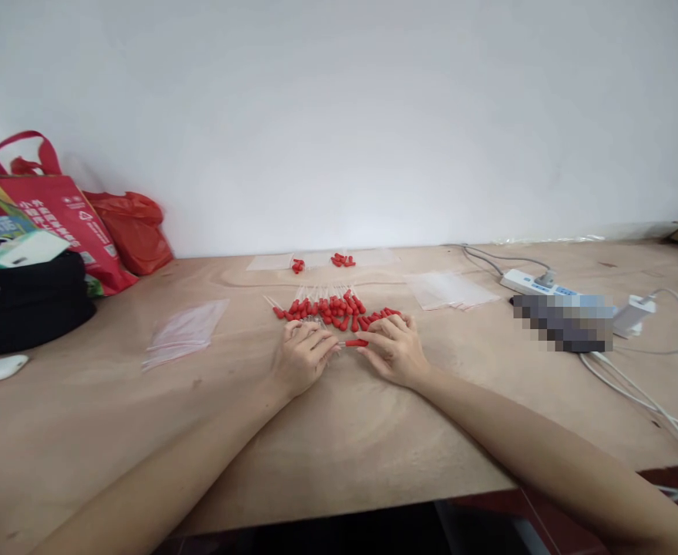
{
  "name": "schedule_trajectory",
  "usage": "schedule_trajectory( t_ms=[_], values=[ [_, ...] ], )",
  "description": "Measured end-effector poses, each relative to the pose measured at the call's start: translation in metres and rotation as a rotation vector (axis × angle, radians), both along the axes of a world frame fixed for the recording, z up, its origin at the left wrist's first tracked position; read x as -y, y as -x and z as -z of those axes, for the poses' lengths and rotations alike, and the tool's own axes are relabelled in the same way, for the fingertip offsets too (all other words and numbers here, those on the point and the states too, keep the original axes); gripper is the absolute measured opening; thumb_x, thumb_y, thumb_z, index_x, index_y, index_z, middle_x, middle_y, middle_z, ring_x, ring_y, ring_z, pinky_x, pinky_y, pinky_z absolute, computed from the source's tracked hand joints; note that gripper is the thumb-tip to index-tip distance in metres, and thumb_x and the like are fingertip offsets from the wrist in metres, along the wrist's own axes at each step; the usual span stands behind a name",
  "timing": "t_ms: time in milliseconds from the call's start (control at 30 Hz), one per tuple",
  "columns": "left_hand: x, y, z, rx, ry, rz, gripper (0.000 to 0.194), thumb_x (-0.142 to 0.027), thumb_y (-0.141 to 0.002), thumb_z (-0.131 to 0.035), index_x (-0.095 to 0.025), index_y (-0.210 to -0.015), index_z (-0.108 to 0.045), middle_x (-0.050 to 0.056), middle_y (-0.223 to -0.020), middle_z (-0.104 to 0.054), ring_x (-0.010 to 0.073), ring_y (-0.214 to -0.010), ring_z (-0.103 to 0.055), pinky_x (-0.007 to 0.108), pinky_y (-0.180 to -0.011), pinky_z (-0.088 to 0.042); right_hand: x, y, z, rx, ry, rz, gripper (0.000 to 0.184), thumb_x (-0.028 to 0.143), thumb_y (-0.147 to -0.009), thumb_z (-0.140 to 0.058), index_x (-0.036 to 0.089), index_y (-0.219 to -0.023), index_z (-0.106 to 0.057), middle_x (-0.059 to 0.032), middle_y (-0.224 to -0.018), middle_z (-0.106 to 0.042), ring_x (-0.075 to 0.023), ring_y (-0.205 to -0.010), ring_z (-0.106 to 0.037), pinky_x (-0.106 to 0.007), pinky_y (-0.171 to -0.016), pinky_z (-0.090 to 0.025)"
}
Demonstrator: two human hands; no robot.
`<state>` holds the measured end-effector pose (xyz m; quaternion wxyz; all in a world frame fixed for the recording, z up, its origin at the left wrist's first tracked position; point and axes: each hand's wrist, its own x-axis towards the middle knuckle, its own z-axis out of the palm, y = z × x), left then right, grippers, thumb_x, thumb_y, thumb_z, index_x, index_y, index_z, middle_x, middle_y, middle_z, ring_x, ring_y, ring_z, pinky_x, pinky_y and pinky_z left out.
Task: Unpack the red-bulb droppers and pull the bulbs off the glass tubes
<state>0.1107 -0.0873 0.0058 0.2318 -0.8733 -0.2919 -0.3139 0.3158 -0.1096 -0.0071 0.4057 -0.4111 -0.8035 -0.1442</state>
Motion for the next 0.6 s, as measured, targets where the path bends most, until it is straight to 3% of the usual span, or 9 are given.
schedule_trajectory(
  t_ms=[233, 600],
  values=[
    [0.0069, 0.0030, -0.0058, -0.023, -0.015, 0.048, 0.014, -0.022, -0.082, -0.050, -0.023, -0.074, -0.061, -0.005, -0.057, -0.063, 0.0115, -0.057, -0.051, 0.036, -0.076, -0.029, 0.0028, 0.0029, 0.0014, 0.130, -0.068, -0.004, 0.020, 0.033, -0.082, -0.048, 0.025, -0.075, -0.066, 0.0009, -0.061, -0.056, -0.0125, -0.071, -0.045, -0.036, -0.081, -0.021],
    [0.0087, 0.0051, -0.0052, -0.016, -0.003, 0.087, 0.015, -0.021, -0.082, -0.049, -0.022, -0.072, -0.061, -0.005, -0.054, -0.062, 0.0099, -0.054, -0.052, 0.034, -0.068, -0.026, 0.0063, -0.0015, 0.0002, 0.208, -0.057, -0.076, 0.019, 0.026, -0.079, -0.046, 0.024, -0.069, -0.062, 0.0032, -0.058, -0.053, -0.0116, -0.070, -0.043, -0.040, -0.088, -0.015]
  ],
)
